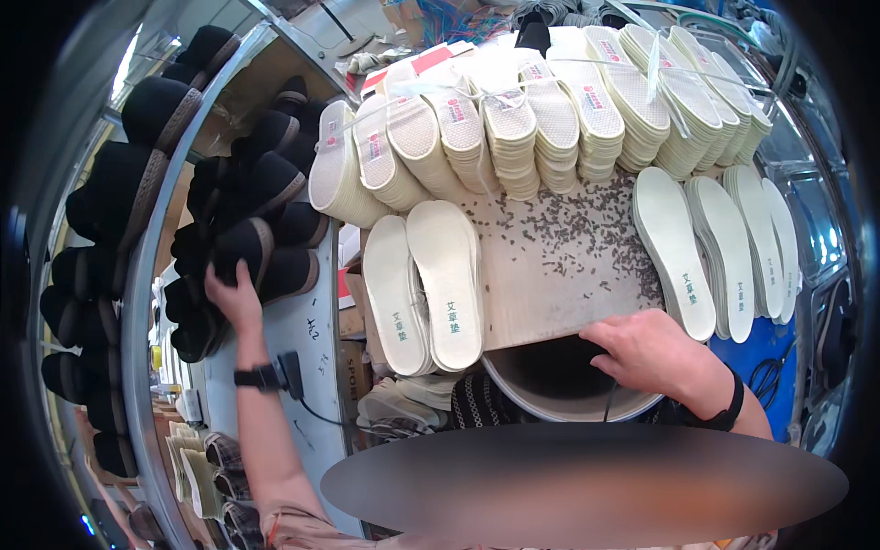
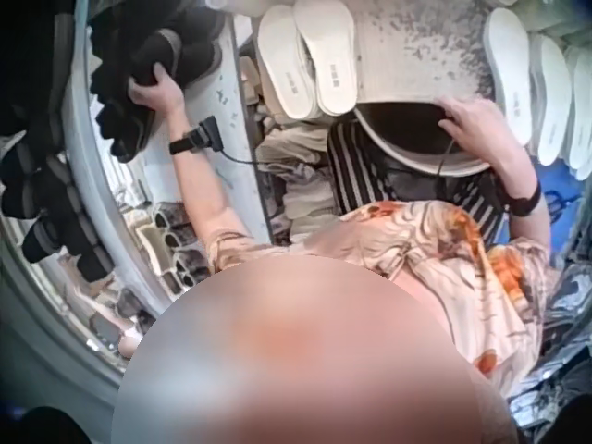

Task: The recorder is manufacturing shoes by trimming soles and inserting insoles.

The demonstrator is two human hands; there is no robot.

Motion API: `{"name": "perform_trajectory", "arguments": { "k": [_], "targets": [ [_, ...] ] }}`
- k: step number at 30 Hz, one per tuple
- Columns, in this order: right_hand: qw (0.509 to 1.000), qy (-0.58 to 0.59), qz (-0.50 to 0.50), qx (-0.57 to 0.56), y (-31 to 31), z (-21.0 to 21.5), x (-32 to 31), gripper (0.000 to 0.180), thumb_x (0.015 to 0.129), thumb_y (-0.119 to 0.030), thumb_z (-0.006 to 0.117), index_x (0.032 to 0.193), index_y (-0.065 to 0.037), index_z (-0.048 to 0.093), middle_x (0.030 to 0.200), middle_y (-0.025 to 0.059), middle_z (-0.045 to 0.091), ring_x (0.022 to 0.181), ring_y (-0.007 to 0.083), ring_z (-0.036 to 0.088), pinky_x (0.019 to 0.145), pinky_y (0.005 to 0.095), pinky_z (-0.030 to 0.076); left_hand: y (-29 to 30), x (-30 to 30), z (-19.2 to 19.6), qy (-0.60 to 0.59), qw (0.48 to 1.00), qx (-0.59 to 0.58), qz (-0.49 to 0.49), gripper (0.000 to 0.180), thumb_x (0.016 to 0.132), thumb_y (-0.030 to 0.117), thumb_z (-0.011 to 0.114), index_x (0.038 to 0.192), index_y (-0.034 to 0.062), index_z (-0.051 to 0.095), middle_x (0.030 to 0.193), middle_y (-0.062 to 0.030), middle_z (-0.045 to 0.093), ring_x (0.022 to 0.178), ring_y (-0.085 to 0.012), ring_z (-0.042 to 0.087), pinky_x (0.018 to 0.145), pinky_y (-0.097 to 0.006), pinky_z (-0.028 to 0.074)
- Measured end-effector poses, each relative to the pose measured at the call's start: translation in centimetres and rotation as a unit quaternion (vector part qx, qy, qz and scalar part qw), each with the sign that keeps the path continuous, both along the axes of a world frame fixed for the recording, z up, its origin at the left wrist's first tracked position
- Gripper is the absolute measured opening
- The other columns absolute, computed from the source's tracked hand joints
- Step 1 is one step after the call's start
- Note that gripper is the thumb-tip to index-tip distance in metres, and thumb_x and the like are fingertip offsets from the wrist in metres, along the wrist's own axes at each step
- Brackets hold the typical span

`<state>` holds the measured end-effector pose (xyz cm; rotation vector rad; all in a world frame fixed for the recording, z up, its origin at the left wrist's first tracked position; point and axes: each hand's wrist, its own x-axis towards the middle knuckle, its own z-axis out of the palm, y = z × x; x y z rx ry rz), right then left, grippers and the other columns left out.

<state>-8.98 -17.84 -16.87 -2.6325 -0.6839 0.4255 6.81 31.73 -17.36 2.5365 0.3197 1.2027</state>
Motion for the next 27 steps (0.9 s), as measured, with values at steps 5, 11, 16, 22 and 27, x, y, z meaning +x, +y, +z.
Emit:
{"name": "perform_trajectory", "arguments": {
  "k": [5,11,16,22,27],
  "targets": [
    [1.0,0.009,-0.006,-0.015,0.3,-1.1,0.3,0.031,0.073,-0.02,0.064,0.101,-0.006,0.058,0.082,0.0114,0.062,0.075,0.0289,0.062,0.065,0.0377,0.05,-1.4,-4.3,-1.9,0.101,0.994,-0.029,0.03,0.083,0.076,0.032,0.07,0.133,-0.0048,0.023,0.131,-0.0306,0.026,0.122,-0.0426,0.028,0.102,-0.046,0.027],
    [0.995,0.032,0.088,0.037,2.5,1.3,4.1,0.03,0.074,-0.02,0.064,0.101,-0.007,0.058,0.08,0.0123,0.062,0.075,0.0308,0.061,0.066,0.0393,0.049,-1.7,-6.4,-1.2,0.126,0.989,-0.071,0.04,0.083,0.075,0.03,0.071,0.134,-0.0044,0.022,0.13,-0.0323,0.027,0.124,-0.0445,0.024,0.102,-0.048,0.024],
    [0.959,0.098,0.167,0.207,10.9,4.2,15.2,0.028,0.077,-0.017,0.065,0.102,-0.004,0.06,0.086,0.0111,0.065,0.078,0.0258,0.063,0.072,0.0353,0.049,0.4,-4.3,-1.7,0.113,0.987,-0.119,0.005,0.046,0.077,0.019,0.068,0.11,-0.0039,0.047,0.126,-0.0265,0.037,0.118,-0.0388,0.034,0.097,-0.043,0.031],
    [0.941,-0.266,0.133,0.163,28.1,6.4,26.5,0.056,0.074,-0.015,0.065,0.125,-0.006,0.043,0.119,0.0156,0.052,0.109,0.0324,0.051,0.09,0.0391,0.043,1.9,-4.5,3.9,-0.001,0.992,0.042,-0.119,0.018,0.082,0.003,0.057,0.096,-0.0048,0.051,0.124,-0.0201,0.043,0.109,-0.039,0.046,0.091,-0.041,0.04],
    [0.968,-0.218,0.121,0.03,35.2,7.0,31.4,0.058,0.07,-0.013,0.061,0.126,-0.011,0.046,0.105,0.016,0.061,0.099,0.0308,0.058,0.084,0.0383,0.047,3.3,-3.4,7.3,0.132,0.954,0.161,-0.214,0.016,0.083,0.0,0.052,0.099,-0.0032,0.051,0.109,-0.0194,0.054,0.1,-0.0348,0.054,0.083,-0.037,0.046]
  ]
}}
